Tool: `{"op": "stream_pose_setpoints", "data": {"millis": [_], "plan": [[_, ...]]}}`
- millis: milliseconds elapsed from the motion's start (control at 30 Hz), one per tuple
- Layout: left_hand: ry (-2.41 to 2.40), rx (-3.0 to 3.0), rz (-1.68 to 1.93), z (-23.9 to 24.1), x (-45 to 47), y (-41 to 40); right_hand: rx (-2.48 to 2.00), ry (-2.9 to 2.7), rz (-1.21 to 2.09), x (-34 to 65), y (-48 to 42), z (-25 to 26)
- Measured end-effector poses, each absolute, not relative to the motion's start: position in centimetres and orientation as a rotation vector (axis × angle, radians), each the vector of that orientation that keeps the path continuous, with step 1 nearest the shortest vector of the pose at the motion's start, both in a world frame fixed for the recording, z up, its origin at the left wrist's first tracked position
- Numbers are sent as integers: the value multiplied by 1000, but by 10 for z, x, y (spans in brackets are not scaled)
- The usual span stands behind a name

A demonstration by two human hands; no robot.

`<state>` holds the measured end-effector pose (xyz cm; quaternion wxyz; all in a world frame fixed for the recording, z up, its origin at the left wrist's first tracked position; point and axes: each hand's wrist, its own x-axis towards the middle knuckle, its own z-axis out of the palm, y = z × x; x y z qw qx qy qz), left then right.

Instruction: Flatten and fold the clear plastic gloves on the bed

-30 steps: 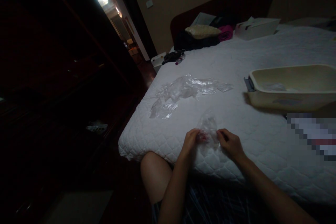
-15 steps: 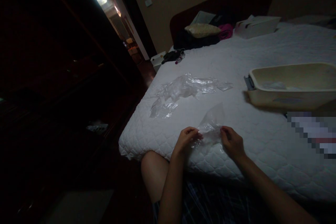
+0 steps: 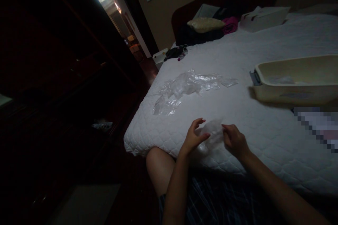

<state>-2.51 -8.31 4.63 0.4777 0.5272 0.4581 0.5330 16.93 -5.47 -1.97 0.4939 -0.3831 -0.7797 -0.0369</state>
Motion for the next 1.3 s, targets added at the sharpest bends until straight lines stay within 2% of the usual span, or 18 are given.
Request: {"op": "stream_pose_setpoints", "data": {"millis": [133, 400, 567, 767, 967, 1300], "plan": [[1222, 1272, 1314, 41, -12, -81, -932, -1953, -176, 169, -56, -19], [1060, 716, 1333, 34, -18, -71, -1087, -1853, -132, 168, -56, -22], [913, 566, 1399, 37, -19, -70, -1220, -1738, 106, 169, -54, -24], [742, 466, 1285, 54, -31, -77, -1323, -1542, 475, 174, -49, -15], [747, 521, 1208, 57, -31, -77, -1170, -1352, 987, 176, -41, 11], [628, 571, 1180, 54, -29, -80, -1179, -1458, 1050, 164, -39, 66]]}}
